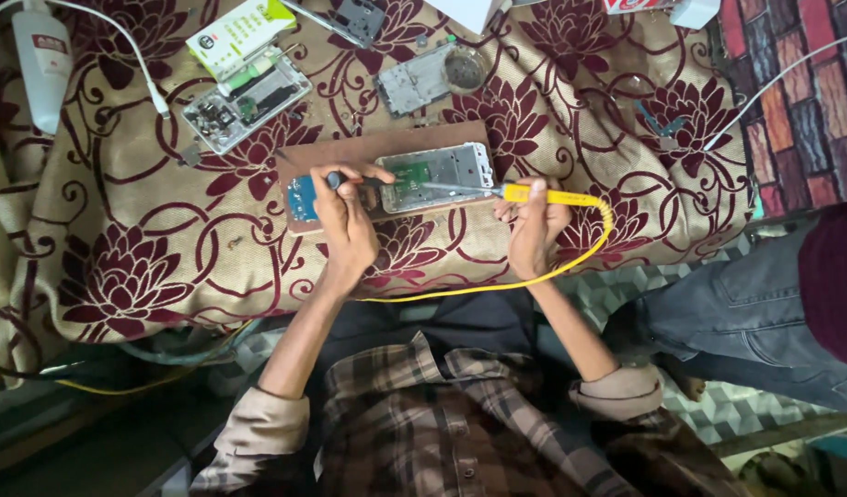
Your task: The person uses a soldering iron and a desoldering pump to work on a disassembled mobile phone motherboard. They repeatedly apply heat and suction to specific points on the circuit board while holding the device steady.
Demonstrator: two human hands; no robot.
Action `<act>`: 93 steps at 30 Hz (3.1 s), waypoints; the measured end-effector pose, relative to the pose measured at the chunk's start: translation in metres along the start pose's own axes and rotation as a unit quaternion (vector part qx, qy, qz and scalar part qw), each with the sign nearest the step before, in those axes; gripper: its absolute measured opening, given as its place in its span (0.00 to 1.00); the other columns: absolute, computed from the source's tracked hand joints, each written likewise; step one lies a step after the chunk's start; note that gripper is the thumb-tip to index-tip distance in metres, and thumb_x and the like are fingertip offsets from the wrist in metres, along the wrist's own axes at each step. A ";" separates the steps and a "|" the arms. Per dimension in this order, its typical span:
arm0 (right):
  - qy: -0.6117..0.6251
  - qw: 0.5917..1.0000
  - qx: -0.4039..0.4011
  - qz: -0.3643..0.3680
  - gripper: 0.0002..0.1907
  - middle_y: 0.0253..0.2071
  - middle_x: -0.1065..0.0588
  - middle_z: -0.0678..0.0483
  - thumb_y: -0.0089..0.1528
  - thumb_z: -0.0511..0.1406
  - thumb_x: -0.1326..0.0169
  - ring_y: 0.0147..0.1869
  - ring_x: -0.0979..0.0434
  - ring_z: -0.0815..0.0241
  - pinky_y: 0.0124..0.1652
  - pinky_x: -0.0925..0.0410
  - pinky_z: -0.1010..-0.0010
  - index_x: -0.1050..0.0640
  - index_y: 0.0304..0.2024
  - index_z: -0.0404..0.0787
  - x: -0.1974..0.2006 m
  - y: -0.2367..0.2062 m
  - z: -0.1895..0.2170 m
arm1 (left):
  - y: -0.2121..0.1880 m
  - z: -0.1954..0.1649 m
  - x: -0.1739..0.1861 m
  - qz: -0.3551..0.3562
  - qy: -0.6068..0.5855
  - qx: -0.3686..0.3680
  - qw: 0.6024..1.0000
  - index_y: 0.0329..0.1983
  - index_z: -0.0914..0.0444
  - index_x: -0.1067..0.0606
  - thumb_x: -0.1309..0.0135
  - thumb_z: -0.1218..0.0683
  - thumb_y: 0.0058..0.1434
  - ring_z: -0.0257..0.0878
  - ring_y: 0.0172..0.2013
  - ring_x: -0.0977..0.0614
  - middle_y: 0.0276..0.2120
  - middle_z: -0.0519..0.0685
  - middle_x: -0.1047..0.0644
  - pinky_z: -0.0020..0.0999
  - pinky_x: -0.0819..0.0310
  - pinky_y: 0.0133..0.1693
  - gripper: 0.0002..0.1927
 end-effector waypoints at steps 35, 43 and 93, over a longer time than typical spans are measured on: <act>-0.139 0.988 0.012 0.068 0.11 0.33 0.22 0.51 0.73 0.36 0.55 0.36 0.26 0.66 0.40 0.31 0.75 0.27 0.45 0.33 0.003 -0.013 -0.024 | -0.006 0.021 0.010 -0.046 0.029 0.014 0.998 0.45 0.63 0.42 0.67 0.53 0.80 0.29 0.26 0.36 0.38 0.54 0.20 0.25 0.41 0.30 0.09; -0.126 0.988 0.003 0.084 0.12 0.32 0.20 0.49 0.71 0.35 0.55 0.34 0.24 0.65 0.36 0.31 0.75 0.26 0.43 0.32 -0.002 -0.004 -0.026 | 0.003 0.022 0.010 -0.052 0.053 -0.016 0.997 0.43 0.62 0.42 0.68 0.53 0.80 0.28 0.21 0.38 0.35 0.53 0.19 0.25 0.46 0.25 0.10; -0.226 0.965 0.112 0.066 0.11 0.37 0.21 0.50 0.72 0.36 0.52 0.41 0.21 0.66 0.43 0.27 0.75 0.25 0.49 0.33 -0.032 0.109 -0.001 | 0.006 0.024 0.004 -0.049 0.011 -0.022 0.998 0.44 0.63 0.41 0.67 0.54 0.79 0.26 0.23 0.39 0.35 0.53 0.20 0.24 0.47 0.25 0.09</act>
Point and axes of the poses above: each hand's wrist, its own y-axis towards the middle knuckle, its own x-axis out of the back of the hand, z = x × y, the point moved 4 cm from there along y, towards the middle knuckle
